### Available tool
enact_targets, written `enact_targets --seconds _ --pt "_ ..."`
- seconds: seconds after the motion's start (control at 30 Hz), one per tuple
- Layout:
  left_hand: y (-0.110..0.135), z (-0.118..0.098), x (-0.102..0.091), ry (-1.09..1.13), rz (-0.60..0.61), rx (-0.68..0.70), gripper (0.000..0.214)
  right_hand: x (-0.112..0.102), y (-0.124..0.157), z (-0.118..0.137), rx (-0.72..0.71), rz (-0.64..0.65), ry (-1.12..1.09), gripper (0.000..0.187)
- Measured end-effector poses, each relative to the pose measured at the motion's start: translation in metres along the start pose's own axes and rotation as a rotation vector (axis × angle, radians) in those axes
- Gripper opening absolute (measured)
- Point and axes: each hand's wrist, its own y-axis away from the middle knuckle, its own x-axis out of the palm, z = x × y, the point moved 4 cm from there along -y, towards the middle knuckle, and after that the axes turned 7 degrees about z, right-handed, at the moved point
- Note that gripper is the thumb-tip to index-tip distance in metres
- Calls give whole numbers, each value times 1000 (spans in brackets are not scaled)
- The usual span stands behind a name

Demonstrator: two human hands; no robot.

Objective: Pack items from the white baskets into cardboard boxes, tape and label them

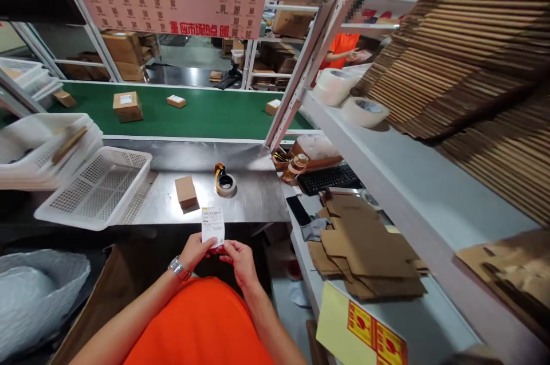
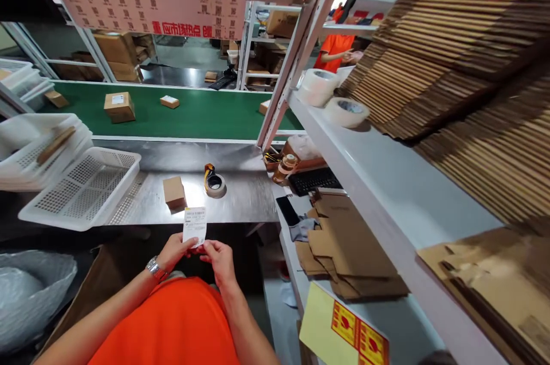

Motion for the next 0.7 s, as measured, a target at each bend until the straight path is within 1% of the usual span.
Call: enact_targets --seconds 0.03,0.1,0.13,0.17,0.23,0.27,0.3,0.33,0.43,0.5,0.57,0.6,0.63,0.67,0.7 --pt "1 -1 -2 -63 -61 23 58 1 -2 0 -5 -4 14 64" --pt "7 -8 -8 -195 -213 130 65 2 -6 -1 -12 -22 41 64" --pt "11 -13 -9 -249 -247 196 63 2 -8 -1 -18 -32 54 63" --pt "14 -18 -8 -294 -222 249 55 2 -10 -2 -24 -38 68 63" --pt "20 -25 -2 -355 -53 289 39 1 -12 -2 -35 -28 101 61" --pt "22 -27 1 -376 28 283 39 1 -12 -3 -39 -16 121 60" --pt "23 -29 3 -398 79 267 41 0 -12 -3 -42 -3 140 59" --pt "24 -30 5 -418 102 248 42 -1 -12 -5 -44 8 155 58" --pt "22 -32 11 -440 105 179 43 -6 -9 -10 -50 26 181 54" --pt "19 -31 16 -386 109 113 44 -14 -1 -15 -47 37 160 50" --pt "17 -30 19 -208 100 34 45 -29 11 -19 -36 55 54 48" --pt "16 -28 21 -86 99 -9 47 -41 20 -20 -44 52 -35 48" --pt "14 -27 23 33 101 -53 48 -58 31 -20 -75 27 -132 49" --pt "12 -26 25 130 109 -94 49 -80 45 -17 -127 -26 -219 49" --pt "9 -24 27 197 125 -125 49 -108 63 -14 -192 -113 -274 48"
